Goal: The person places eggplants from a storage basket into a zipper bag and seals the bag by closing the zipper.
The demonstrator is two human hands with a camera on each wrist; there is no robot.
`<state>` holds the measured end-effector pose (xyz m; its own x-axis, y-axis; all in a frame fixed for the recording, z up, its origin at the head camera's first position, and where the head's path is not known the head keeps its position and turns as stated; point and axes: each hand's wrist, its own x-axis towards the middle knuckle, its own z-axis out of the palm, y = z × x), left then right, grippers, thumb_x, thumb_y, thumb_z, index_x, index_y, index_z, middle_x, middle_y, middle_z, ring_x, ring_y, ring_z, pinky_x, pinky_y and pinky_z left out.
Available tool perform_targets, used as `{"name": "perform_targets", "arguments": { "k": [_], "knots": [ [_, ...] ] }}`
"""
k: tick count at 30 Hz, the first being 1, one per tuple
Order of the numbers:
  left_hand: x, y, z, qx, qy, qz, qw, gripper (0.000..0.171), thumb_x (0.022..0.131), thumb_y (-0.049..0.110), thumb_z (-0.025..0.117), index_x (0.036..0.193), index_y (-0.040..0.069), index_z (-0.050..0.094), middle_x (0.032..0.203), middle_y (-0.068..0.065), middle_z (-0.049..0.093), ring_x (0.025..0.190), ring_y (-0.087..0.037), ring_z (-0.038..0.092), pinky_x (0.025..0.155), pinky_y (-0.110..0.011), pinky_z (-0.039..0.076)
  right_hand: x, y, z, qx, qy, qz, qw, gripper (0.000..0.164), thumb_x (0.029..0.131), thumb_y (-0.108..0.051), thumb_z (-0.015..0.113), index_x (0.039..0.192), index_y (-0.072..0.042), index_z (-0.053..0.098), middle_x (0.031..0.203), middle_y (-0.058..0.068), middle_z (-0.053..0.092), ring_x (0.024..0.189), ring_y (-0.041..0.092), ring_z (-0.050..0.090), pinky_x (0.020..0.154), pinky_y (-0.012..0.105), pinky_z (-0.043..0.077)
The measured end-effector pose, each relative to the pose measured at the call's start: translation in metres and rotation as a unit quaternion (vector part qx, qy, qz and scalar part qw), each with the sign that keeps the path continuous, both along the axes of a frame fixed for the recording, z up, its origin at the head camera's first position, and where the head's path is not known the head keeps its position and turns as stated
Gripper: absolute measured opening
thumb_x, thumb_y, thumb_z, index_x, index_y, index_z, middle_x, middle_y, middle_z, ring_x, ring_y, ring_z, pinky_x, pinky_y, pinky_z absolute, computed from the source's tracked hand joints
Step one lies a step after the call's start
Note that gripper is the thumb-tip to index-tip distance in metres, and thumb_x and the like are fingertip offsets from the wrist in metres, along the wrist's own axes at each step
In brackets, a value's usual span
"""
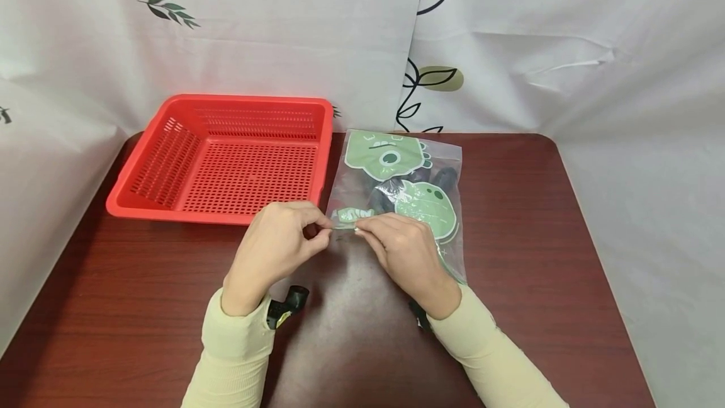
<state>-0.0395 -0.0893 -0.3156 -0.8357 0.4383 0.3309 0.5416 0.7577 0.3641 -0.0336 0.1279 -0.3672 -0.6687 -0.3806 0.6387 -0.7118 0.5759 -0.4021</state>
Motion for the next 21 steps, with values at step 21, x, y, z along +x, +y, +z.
{"name": "perform_targets", "arguments": {
  "k": [21],
  "knots": [
    [-0.0005, 0.0006, 0.0, 0.0, -0.001, -0.003, 1.0, 0.012, 0.073, 0.005, 0.074, 0.077, 0.017, 0.077, 0.07, 0.011, 0.062, 0.057, -0.006, 0.048, 0.051, -0.026, 0.039, -0.0003, 0.0036, 0.0001, -0.004, -0.005, 0.002, 1.0, 0.018, 0.081, -0.008, 0.081, 0.099, -0.007, 0.079, 0.093, 0.004, 0.076, 0.084, 0.018, 0.074, 0.073, 0.04, 0.058]
  ]
}}
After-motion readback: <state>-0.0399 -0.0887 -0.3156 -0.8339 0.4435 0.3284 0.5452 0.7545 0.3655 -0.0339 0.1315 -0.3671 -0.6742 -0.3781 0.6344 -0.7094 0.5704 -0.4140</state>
